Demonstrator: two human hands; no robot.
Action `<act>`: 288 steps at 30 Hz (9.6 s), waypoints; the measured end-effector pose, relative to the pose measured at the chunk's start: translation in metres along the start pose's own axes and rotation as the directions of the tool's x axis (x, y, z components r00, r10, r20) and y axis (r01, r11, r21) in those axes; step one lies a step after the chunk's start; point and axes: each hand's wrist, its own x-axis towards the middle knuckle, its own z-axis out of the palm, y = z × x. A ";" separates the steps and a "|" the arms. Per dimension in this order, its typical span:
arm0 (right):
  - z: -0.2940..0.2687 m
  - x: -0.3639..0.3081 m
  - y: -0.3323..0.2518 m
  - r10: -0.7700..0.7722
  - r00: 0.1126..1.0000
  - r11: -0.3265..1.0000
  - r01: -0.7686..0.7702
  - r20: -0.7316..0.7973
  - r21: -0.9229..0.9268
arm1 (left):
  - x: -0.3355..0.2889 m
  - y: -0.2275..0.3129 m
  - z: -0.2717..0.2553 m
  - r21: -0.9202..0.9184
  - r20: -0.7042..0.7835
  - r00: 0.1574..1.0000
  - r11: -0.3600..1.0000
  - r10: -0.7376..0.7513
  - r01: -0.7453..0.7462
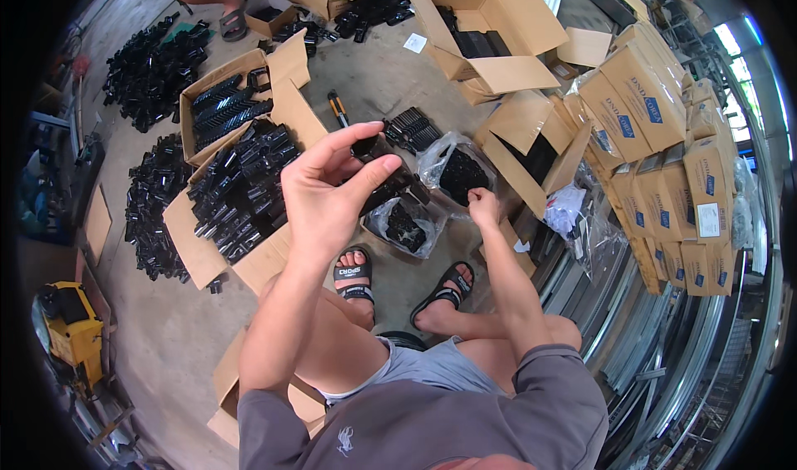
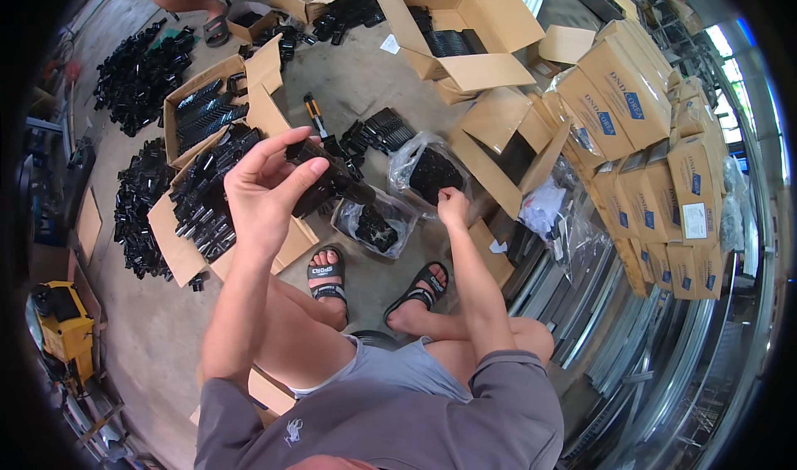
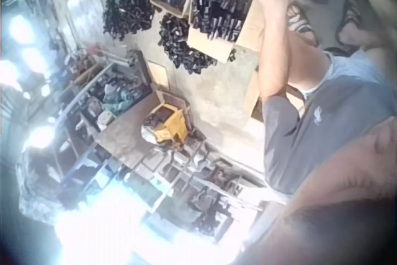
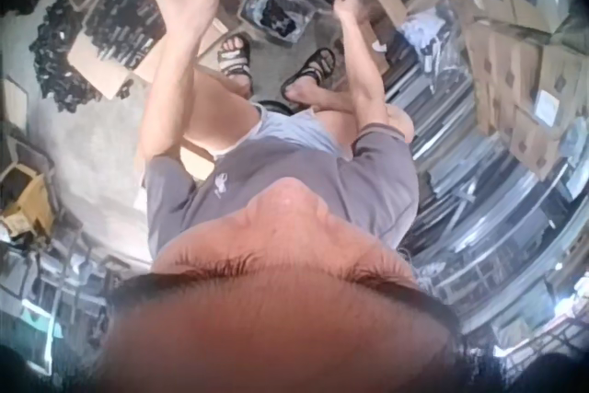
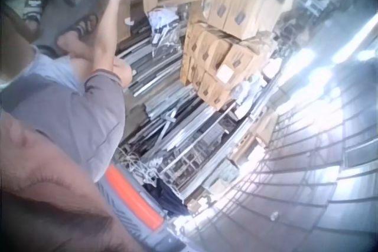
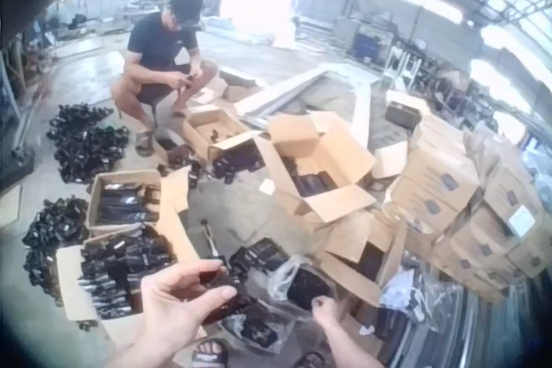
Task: The person assembles black metal brackets by inserting small pins or bolts into the pre-drilled holes by hand, handling the components one at a time and placing the assembled pieces into a cardboard box.
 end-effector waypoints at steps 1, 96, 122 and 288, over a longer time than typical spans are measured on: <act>0.009 0.008 0.009 0.003 1.000 1.000 -0.003 0.001 0.005 | 0.002 -0.001 0.001 0.005 0.003 1.000 1.000 -0.001 0.001; -0.051 -0.136 -0.151 -0.081 0.992 0.509 -0.038 0.092 0.860 | -0.072 -0.063 0.021 -0.367 0.100 0.708 0.636 -0.699 0.679; 0.111 -0.096 -0.067 0.066 0.808 0.907 0.196 0.586 -0.372 | -0.019 -0.023 0.007 -0.500 0.038 0.834 0.712 -0.550 0.492; -0.104 -0.186 -0.187 -0.296 0.955 0.693 0.213 0.002 0.689 | -0.079 -0.046 0.044 -0.336 -0.088 0.928 0.888 -0.363 0.315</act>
